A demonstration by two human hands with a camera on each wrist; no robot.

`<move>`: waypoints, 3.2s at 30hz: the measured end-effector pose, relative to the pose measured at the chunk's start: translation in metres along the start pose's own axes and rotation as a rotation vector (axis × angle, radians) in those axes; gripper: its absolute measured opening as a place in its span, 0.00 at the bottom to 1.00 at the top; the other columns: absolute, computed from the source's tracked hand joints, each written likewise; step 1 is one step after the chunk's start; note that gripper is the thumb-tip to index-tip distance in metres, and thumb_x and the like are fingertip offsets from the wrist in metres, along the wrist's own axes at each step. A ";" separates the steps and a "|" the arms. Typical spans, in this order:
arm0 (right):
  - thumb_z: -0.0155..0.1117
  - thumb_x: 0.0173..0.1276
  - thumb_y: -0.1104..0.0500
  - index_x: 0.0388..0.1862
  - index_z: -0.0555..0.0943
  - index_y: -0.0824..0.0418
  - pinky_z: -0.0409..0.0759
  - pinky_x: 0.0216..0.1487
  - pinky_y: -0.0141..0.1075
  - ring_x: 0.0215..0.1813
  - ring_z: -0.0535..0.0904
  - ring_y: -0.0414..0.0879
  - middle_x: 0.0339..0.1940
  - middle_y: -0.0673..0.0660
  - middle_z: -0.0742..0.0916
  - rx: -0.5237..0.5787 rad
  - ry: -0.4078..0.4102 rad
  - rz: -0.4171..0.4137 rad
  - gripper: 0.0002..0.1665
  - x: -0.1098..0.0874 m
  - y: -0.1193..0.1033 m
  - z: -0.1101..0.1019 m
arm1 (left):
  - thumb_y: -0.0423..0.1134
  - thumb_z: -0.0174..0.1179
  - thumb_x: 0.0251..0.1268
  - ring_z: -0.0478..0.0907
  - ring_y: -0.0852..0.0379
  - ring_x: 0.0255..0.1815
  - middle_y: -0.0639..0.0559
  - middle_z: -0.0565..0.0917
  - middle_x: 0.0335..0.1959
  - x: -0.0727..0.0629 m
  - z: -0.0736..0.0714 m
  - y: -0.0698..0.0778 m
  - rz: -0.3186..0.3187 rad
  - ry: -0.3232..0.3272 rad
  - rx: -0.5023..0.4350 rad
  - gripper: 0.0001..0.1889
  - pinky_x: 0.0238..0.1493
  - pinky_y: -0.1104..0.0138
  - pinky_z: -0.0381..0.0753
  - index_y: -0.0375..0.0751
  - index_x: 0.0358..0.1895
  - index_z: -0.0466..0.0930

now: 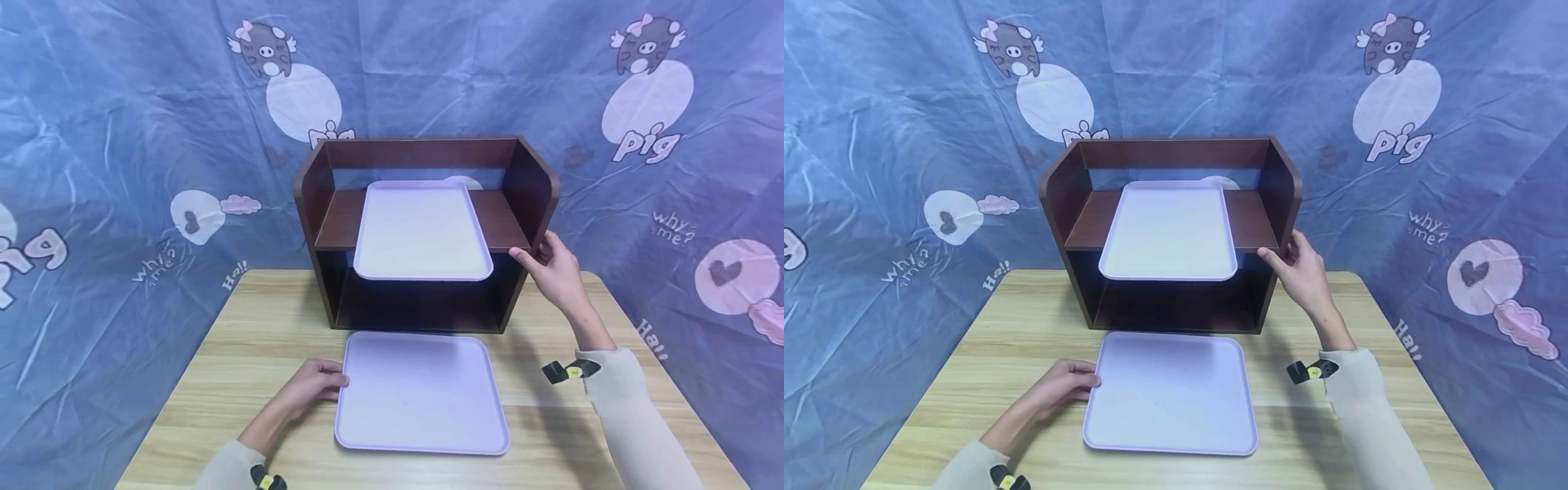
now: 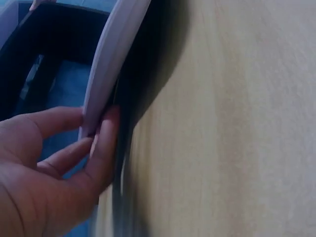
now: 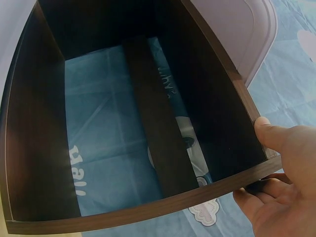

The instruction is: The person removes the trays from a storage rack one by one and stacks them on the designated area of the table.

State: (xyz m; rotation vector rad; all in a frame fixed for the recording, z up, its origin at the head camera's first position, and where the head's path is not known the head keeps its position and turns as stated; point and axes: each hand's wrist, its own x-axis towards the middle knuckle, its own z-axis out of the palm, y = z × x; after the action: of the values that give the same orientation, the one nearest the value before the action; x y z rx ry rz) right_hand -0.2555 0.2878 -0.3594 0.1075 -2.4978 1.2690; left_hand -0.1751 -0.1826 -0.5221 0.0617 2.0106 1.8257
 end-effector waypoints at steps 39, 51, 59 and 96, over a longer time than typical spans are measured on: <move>0.70 0.76 0.44 0.78 0.68 0.64 0.84 0.68 0.34 0.72 0.79 0.67 0.72 0.71 0.81 0.003 0.010 -0.013 0.42 -0.001 -0.001 0.000 | 0.27 0.72 0.58 0.87 0.56 0.20 0.47 0.90 0.24 -0.006 0.017 0.015 0.036 0.312 0.431 0.03 0.27 0.66 0.89 0.32 0.33 0.88; 0.71 0.75 0.44 0.77 0.69 0.64 0.77 0.54 0.13 0.71 0.80 0.67 0.71 0.71 0.82 0.019 0.012 -0.016 0.41 0.000 0.001 0.002 | 0.27 0.65 0.62 0.83 0.58 0.18 0.47 0.86 0.21 -0.003 0.015 0.016 0.026 0.322 0.366 0.02 0.24 0.68 0.87 0.31 0.33 0.87; 0.70 0.76 0.44 0.76 0.70 0.64 0.74 0.52 0.10 0.70 0.81 0.64 0.69 0.70 0.84 0.009 0.021 -0.016 0.40 0.001 0.001 0.002 | 0.25 0.61 0.61 0.84 0.57 0.24 0.46 0.87 0.24 0.001 0.013 0.043 0.064 0.328 0.276 0.06 0.30 0.65 0.91 0.28 0.37 0.87; 0.71 0.76 0.46 0.78 0.69 0.64 0.78 0.58 0.13 0.72 0.81 0.57 0.71 0.70 0.82 0.004 0.029 -0.025 0.41 0.001 0.005 0.005 | 0.30 0.61 0.75 0.82 0.36 0.69 0.43 0.86 0.58 0.017 0.095 0.172 0.368 -0.010 -0.509 0.22 0.73 0.48 0.81 0.33 0.68 0.71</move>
State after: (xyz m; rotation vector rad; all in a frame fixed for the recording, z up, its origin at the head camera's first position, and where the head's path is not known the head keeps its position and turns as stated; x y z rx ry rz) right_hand -0.2592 0.2874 -0.3656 0.1206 -2.4622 1.2563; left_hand -0.2012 -0.0640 -0.3662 0.3041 1.5417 2.5082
